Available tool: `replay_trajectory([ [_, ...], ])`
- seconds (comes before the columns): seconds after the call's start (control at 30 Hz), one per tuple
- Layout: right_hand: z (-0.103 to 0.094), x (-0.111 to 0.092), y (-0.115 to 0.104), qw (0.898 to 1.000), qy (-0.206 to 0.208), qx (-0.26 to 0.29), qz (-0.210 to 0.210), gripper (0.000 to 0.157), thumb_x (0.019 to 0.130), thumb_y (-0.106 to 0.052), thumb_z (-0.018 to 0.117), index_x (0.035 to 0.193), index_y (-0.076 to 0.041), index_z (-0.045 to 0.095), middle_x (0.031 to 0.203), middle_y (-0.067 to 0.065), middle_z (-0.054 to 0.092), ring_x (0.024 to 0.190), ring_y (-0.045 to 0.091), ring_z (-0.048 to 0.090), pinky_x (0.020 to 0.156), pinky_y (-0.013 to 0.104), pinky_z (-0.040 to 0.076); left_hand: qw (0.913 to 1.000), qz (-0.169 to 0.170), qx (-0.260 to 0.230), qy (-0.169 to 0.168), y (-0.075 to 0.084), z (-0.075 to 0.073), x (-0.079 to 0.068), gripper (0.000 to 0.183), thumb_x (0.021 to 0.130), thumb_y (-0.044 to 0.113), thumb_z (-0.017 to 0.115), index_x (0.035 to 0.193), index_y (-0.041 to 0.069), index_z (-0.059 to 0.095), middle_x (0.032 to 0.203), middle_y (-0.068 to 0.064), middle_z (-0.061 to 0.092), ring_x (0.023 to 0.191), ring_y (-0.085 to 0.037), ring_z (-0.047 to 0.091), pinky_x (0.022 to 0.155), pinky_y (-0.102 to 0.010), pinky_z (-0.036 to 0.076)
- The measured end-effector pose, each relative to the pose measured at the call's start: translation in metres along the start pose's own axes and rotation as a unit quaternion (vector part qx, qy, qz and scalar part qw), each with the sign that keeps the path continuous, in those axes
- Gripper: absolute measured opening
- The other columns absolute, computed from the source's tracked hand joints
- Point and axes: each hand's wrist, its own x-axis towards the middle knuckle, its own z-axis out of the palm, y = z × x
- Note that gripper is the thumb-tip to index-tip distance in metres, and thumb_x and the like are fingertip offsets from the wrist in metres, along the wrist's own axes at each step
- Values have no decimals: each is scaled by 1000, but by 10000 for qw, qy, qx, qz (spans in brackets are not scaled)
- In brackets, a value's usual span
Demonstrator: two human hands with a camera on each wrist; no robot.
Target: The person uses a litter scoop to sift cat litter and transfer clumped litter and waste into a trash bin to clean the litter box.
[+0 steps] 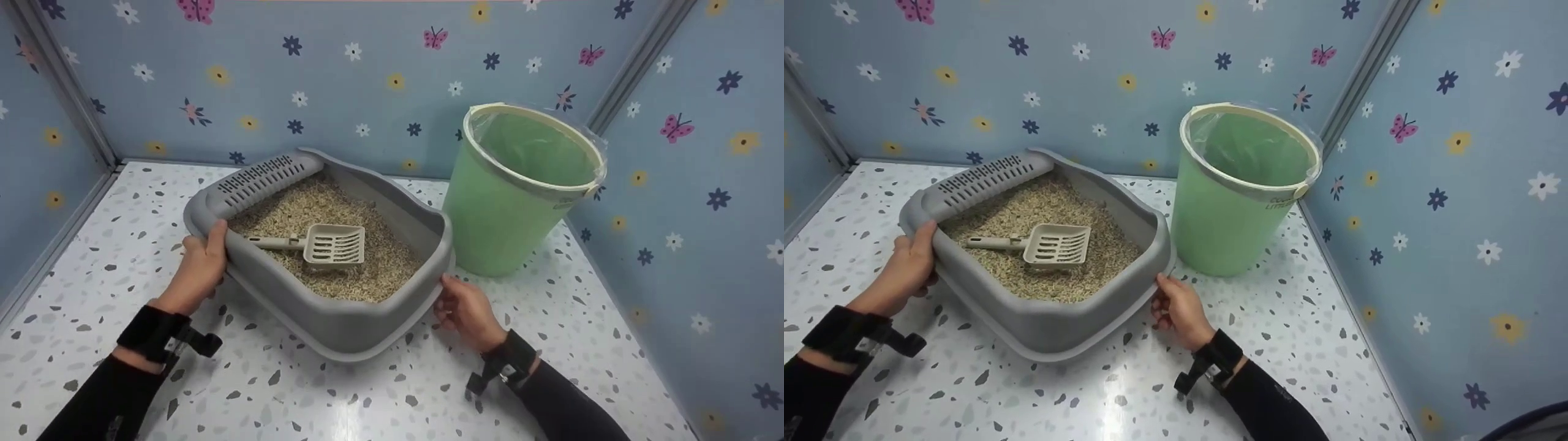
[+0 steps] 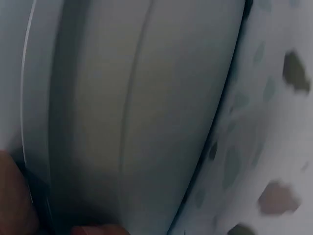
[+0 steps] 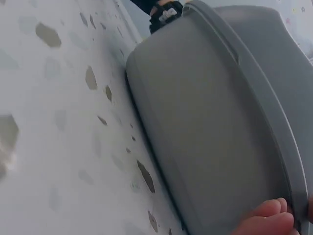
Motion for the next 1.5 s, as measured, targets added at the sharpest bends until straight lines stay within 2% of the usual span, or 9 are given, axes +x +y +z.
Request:
replay_trajectory([
  [0.2,-4,21,0,9963,718,345,-320,35,117,-27,53,85,-14,58,73,1,54,60,13,50,49,22,36,9982,-251,-425,-333,10,17,-22,127,103,89,23,164,-12,-25,76,-4,48,58,-18,48,49,-38,45],
  [0.3,2,20,2,9959,738,367,-379,32,118,-26,51,89,-14,57,73,-1,49,59,11,45,49,22,34,9982,-224,-473,-286,13,16,-20,116,105,87,27,157,-16,12,65,1,45,51,-15,43,45,-36,41],
  [0.37,7,15,4,9961,664,406,-413,32,119,-27,49,91,-14,55,74,-2,47,60,11,43,50,22,33,9984,-168,-499,-199,13,13,-15,97,107,83,29,125,-11,46,59,2,46,48,-14,43,43,-34,39],
  [0.5,12,1,8,9978,475,318,-344,32,121,-29,46,95,-13,54,76,-1,47,62,12,43,51,23,34,9969,-263,-712,-190,13,9,0,71,108,79,33,88,12,44,54,0,47,46,-14,43,40,-31,36],
  [0.7,3,6,2,9983,552,-40,-206,43,120,-33,48,84,-13,60,73,2,55,59,13,49,50,24,36,9958,-419,-694,-430,16,14,-9,117,101,92,24,163,-6,12,75,-5,47,59,-17,43,49,-32,38],
  [0.97,-5,30,-6,9963,717,-194,-434,37,120,-30,46,90,-11,57,73,0,49,59,12,43,50,24,34,9962,-346,-590,-549,22,23,-33,103,99,95,28,141,1,24,78,-6,46,60,-19,41,49,-33,37],
  [1.27,-1,6,-7,9964,617,-355,-451,36,121,-26,45,89,-11,50,72,0,44,60,12,41,49,23,27,9967,-281,-600,-477,31,23,-4,85,101,92,29,127,10,33,83,-8,44,68,-20,44,56,-33,40],
  [1.4,0,7,-8,9963,453,-671,-298,38,117,-26,48,84,-9,56,72,2,50,59,13,44,47,23,29,9967,-187,-600,-508,27,20,-4,102,101,93,22,157,8,24,89,-10,42,71,-21,44,58,-34,42],
  [1.5,-2,19,-8,9925,532,-1050,-320,41,114,-30,52,79,-10,60,67,3,52,55,13,43,46,24,30,9965,-147,-487,-665,24,21,-15,115,102,92,18,175,9,-11,95,-12,43,75,-24,46,59,-34,44],
])
